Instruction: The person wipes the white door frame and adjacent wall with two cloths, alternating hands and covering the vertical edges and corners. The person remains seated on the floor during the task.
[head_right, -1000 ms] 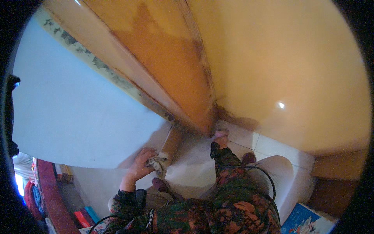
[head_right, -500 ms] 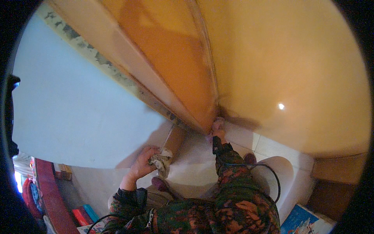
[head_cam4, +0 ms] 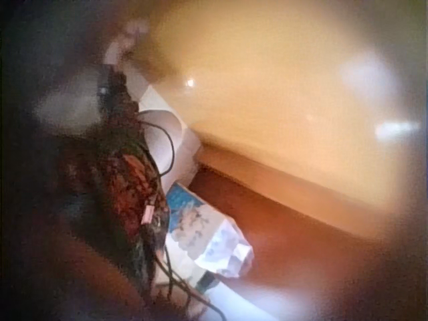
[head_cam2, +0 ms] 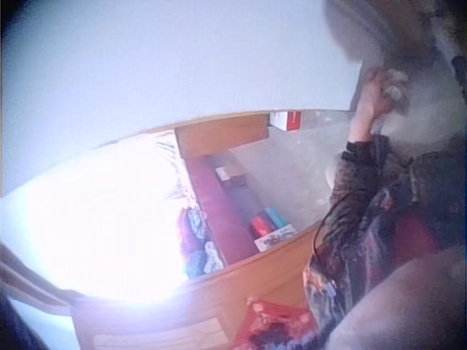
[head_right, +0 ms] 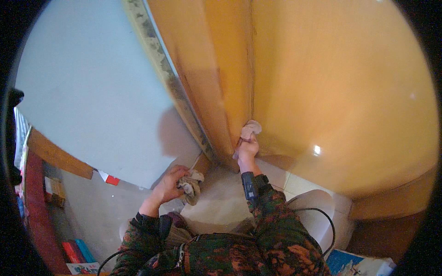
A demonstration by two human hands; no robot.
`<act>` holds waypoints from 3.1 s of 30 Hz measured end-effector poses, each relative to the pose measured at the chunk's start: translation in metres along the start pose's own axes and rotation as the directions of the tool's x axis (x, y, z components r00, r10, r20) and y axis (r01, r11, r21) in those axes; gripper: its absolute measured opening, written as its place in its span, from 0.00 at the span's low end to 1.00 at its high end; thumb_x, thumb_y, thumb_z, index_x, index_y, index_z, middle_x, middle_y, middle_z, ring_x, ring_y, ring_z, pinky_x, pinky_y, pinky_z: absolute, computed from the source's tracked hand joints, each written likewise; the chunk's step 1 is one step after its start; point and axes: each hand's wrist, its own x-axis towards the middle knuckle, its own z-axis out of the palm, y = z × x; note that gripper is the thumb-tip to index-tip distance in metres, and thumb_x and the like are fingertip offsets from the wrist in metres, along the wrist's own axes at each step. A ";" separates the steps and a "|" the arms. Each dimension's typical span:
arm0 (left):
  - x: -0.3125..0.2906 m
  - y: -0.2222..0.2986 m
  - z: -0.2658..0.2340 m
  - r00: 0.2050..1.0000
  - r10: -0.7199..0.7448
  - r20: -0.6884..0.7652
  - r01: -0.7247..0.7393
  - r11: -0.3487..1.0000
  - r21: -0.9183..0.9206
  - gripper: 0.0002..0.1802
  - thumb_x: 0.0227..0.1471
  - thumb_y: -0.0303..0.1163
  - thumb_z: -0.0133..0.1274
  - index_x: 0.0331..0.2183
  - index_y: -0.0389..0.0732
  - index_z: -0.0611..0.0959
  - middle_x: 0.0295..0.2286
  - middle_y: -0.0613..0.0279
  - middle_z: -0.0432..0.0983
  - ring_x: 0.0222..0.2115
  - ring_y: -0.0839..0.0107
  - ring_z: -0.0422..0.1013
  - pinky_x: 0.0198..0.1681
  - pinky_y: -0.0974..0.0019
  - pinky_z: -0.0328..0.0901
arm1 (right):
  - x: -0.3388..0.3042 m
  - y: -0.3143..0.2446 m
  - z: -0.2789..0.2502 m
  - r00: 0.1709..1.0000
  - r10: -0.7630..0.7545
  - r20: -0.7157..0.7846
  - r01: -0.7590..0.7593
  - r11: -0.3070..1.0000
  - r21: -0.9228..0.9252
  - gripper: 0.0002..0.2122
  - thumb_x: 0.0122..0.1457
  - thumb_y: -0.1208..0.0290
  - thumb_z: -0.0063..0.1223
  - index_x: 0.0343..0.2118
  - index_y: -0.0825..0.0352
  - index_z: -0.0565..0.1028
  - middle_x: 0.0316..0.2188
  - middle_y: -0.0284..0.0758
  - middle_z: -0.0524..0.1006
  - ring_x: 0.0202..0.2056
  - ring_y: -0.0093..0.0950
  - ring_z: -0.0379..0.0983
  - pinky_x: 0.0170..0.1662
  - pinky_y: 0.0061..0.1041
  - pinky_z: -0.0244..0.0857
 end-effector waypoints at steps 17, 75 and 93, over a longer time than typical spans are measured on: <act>-0.004 -0.001 -0.001 0.983 0.151 -0.109 -0.151 0.989 0.005 0.30 0.33 0.23 0.60 0.45 0.39 0.77 0.48 0.48 0.69 0.52 0.47 0.65 0.56 0.55 0.62 | -0.112 -0.142 0.104 0.556 -0.613 0.562 0.820 0.517 -0.247 0.18 0.60 0.81 0.43 0.54 0.69 0.71 0.53 0.42 0.65 0.55 0.38 0.62 0.60 0.33 0.54; -0.013 0.008 -0.006 0.980 0.119 -0.159 -0.124 0.992 -0.021 0.26 0.35 0.21 0.58 0.43 0.38 0.78 0.47 0.50 0.70 0.51 0.47 0.65 0.56 0.56 0.62 | 0.011 -0.142 0.107 0.647 -0.655 0.390 0.741 0.661 -0.119 0.15 0.56 0.89 0.41 0.44 0.68 0.73 0.39 0.31 0.73 0.40 0.23 0.71 0.42 0.22 0.67; -0.003 0.040 -0.029 0.999 -0.051 0.004 0.051 0.993 -0.102 0.26 0.33 0.19 0.60 0.41 0.37 0.77 0.47 0.50 0.70 0.50 0.49 0.67 0.53 0.56 0.64 | -0.019 0.085 -0.132 0.965 0.254 -0.064 -0.259 0.887 -0.383 0.11 0.63 0.73 0.41 0.46 0.66 0.73 0.39 0.37 0.75 0.39 0.34 0.72 0.45 0.35 0.67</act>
